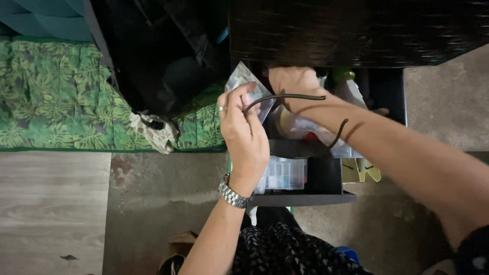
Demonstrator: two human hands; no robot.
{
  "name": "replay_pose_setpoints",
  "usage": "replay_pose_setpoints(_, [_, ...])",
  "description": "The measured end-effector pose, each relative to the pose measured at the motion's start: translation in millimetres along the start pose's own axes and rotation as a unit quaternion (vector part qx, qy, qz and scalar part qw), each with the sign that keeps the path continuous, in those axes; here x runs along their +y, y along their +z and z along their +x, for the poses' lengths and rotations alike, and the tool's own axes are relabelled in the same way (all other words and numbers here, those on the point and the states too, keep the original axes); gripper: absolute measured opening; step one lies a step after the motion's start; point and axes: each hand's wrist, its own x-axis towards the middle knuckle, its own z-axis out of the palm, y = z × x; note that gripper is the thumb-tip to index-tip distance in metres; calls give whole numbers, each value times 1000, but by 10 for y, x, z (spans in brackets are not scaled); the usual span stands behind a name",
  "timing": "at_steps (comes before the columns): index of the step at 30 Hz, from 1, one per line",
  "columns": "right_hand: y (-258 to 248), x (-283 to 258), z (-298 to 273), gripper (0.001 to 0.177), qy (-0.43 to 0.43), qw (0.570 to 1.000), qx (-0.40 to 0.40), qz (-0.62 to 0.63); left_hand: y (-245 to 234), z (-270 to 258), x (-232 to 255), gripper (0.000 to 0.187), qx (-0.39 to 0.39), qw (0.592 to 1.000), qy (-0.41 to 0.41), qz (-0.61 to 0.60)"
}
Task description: The person opens a drawer and rearranges items including a pink pouch, a small box, a plastic organizer, and a zip-top bag containing pens and tape. They place the items back into the drawer and close it.
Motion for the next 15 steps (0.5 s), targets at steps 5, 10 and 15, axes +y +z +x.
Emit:
replay_pose_setpoints(5, [-135,426,37,16,-90,960,-123,234,10,-5,3,20,11,1000,-6,-9])
replay_pose_setpoints(10, [-109,518,64,23,-244,955,-105,133,-3,-10,14,22,8,1000,-9,-16])
replay_pose_setpoints(15, [-120,463,207,24,-42,933,-278,225,3,-17,0,21,13,1000,2,-3])
